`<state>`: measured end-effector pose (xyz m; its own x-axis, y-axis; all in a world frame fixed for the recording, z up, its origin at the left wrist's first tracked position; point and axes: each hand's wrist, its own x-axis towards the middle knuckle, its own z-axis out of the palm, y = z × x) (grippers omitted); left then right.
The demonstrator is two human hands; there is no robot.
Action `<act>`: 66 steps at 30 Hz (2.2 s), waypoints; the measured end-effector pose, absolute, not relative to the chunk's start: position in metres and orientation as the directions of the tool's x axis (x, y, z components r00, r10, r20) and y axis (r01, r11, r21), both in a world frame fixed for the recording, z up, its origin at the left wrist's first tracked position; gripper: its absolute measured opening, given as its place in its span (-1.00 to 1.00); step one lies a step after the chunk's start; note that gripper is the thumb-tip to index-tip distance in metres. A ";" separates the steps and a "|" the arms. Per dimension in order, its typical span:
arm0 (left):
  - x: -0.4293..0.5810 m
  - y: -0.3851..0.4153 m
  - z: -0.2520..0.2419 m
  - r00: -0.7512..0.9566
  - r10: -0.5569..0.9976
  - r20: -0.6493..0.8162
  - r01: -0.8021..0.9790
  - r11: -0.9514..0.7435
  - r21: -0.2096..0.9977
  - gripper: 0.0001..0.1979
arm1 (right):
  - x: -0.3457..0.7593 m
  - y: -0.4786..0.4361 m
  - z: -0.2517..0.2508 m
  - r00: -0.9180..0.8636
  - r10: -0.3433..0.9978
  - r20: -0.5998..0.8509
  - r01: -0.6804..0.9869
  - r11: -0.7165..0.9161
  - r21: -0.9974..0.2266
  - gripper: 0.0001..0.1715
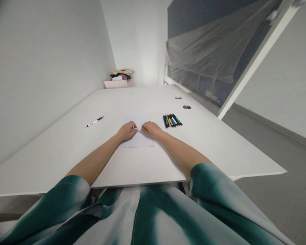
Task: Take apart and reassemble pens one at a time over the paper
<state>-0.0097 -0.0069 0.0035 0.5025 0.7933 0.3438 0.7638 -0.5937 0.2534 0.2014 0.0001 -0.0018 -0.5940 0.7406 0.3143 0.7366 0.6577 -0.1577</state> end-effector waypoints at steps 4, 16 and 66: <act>-0.010 -0.006 0.004 0.501 0.795 0.341 0.768 -0.590 0.249 -0.75 | 0.203 0.001 -0.002 -0.571 0.751 0.332 0.741 0.646 -0.183 -0.76; -0.007 -0.004 0.005 0.559 0.780 0.282 0.767 -0.615 0.183 -0.71 | 0.204 0.001 -0.001 -0.577 0.754 0.315 0.753 0.640 -0.153 -0.74; -0.006 -0.005 0.007 0.281 0.855 0.435 0.731 -0.484 0.481 -0.76 | 0.213 0.005 -0.012 -0.346 0.794 0.500 0.750 0.554 -0.361 -0.78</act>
<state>-0.0065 -0.0053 0.0071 0.2808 0.8555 0.4350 0.7308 -0.4845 0.4809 0.2131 0.0054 -0.0117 -0.3460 0.7938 0.5002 0.7500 0.5543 -0.3608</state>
